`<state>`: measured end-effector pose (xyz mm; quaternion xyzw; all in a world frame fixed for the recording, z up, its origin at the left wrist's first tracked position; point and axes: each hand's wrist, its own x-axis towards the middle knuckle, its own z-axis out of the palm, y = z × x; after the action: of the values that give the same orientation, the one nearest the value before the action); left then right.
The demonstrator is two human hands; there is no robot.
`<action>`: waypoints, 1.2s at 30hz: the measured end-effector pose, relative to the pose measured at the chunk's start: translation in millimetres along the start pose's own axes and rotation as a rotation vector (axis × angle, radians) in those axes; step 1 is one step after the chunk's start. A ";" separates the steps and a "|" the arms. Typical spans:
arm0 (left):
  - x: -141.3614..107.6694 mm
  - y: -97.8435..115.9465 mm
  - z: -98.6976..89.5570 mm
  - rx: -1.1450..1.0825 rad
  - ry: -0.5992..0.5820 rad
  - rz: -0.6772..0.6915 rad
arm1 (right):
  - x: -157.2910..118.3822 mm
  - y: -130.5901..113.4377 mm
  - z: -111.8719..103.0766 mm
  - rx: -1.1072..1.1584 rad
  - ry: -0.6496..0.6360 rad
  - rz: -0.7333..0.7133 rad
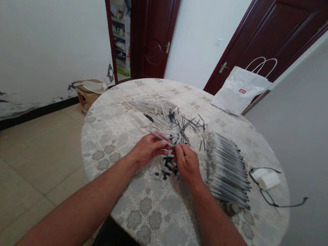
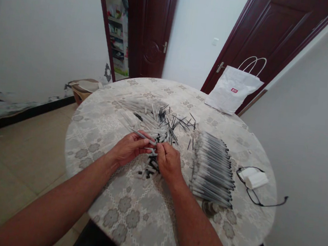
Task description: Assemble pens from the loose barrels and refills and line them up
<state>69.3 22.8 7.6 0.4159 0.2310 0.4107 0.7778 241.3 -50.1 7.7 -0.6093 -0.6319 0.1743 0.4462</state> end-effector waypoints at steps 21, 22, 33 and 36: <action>1.2 -3.4 -1.5 -0.012 -0.001 0.012 | -3.3 0.1 2.3 0.014 0.009 -0.040; 1.5 -3.4 -2.0 -0.013 0.000 0.018 | -3.5 0.3 2.7 0.024 0.027 -0.045; 0.5 -2.6 -0.9 -0.008 -0.019 0.001 | -3.0 -1.8 2.9 -0.073 -0.005 -0.091; 0.4 -2.2 -0.3 -0.003 -0.012 -0.002 | -3.6 -1.0 2.6 -0.054 -0.010 -0.057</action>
<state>70.3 22.6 5.6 0.4168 0.2260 0.4079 0.7802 238.2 -52.9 5.8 -0.6019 -0.6557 0.1472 0.4314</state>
